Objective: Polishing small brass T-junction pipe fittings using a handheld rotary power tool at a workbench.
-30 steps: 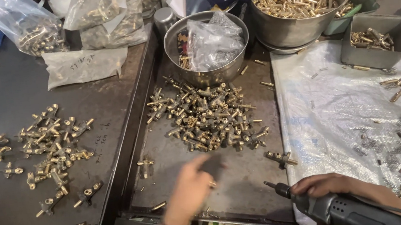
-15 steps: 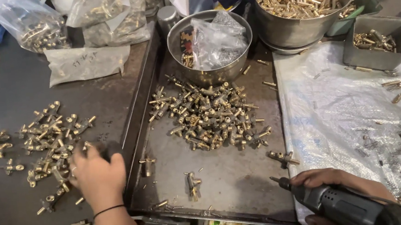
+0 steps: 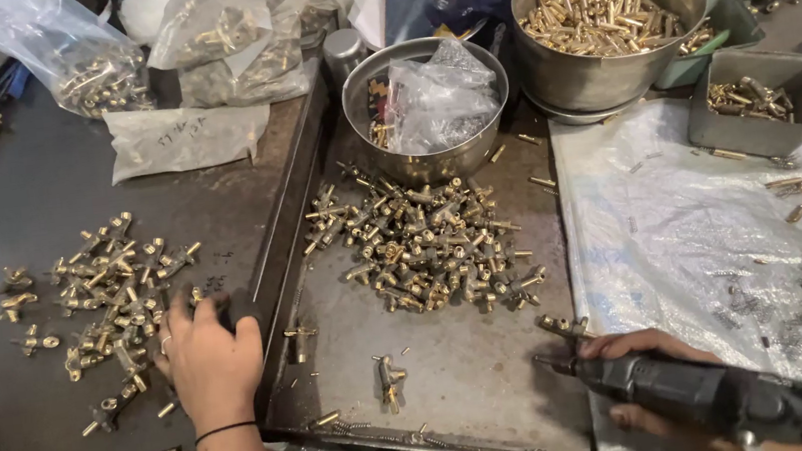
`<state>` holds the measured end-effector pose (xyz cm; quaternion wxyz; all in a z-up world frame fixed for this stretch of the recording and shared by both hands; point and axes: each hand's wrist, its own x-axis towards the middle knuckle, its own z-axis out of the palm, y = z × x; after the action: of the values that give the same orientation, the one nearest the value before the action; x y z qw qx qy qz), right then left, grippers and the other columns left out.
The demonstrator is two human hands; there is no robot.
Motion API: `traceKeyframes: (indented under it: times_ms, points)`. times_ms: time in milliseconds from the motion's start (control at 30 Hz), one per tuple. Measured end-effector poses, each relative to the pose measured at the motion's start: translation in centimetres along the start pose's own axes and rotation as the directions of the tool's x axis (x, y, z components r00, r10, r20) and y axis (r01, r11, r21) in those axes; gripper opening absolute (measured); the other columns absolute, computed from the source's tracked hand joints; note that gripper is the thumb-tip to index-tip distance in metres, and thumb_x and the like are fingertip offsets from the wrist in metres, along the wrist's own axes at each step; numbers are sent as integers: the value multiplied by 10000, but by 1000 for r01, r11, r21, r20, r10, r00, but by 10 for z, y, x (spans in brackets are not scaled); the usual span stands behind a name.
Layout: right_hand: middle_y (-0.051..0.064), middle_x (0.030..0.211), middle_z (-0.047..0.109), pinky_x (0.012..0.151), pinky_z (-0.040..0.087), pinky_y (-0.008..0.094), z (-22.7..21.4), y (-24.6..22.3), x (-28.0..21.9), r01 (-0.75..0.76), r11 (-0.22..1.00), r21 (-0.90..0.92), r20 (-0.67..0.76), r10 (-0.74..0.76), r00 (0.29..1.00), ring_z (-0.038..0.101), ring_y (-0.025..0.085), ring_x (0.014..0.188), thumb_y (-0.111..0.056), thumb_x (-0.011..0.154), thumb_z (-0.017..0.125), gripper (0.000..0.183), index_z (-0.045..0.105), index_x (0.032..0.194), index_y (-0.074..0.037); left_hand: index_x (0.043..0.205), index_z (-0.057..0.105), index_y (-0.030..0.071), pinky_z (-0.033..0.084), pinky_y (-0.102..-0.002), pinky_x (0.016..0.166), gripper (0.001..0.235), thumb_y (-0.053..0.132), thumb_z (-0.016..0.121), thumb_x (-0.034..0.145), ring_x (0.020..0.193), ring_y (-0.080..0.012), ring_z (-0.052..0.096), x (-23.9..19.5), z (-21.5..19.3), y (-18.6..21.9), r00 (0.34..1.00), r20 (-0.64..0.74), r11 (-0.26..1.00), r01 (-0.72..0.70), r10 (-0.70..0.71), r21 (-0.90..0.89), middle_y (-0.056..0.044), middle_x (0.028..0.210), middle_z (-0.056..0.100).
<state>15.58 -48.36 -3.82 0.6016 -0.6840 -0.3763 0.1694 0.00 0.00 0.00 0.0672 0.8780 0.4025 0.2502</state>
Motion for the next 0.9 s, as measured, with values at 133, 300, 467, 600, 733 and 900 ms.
traceKeyframes:
  times_ms: [133,300,467,600,733,900]
  points:
    - [60,1217,738,829,622,324,0,-48,14,-377,916,136,-85,390,917,715,149,1001,-79,729,783,462,656,1173,-89,1170,748,125,251,-599,1185,448,288,659,763,1456,-375,380,-2,-2,2,1000,11,1000,-16,16,25,-161,1557,474]
    - [140,817,744,626,562,352,-2,-23,10,-529,753,391,-191,629,754,670,226,656,-92,751,773,387,682,1123,-38,1147,720,82,315,-541,1209,387,215,652,791,1449,-418,404,-9,-9,7,983,-176,992,-77,58,-104,-202,1511,515]
    - [93,723,660,553,500,352,-19,31,2,-456,492,742,-206,814,543,626,229,583,-145,858,762,215,646,958,7,1224,683,60,356,-522,1193,437,123,623,796,1373,-417,467,-48,-32,40,949,-292,939,-201,116,-280,-210,1379,578]
    - [117,739,701,555,513,347,-18,17,7,-450,562,694,-245,772,586,633,234,587,-142,866,715,192,680,935,34,1225,660,97,510,-437,984,476,168,648,754,1152,-360,636,-85,-23,54,951,223,911,-109,212,-397,-145,1243,674]
    - [119,720,686,564,521,345,-20,29,4,-439,606,663,-221,719,659,644,235,590,-137,866,715,223,689,987,48,1275,618,113,503,-475,914,552,141,675,726,1119,-422,613,-100,-28,68,795,404,868,-291,453,-402,-188,1304,639]
    - [103,716,683,555,510,334,-19,22,7,-437,621,651,-197,694,693,638,226,588,-135,859,700,319,692,1127,36,1281,639,188,510,-468,951,516,158,637,766,1097,-377,641,-100,-43,81,703,640,949,-187,310,-254,-150,1199,690]
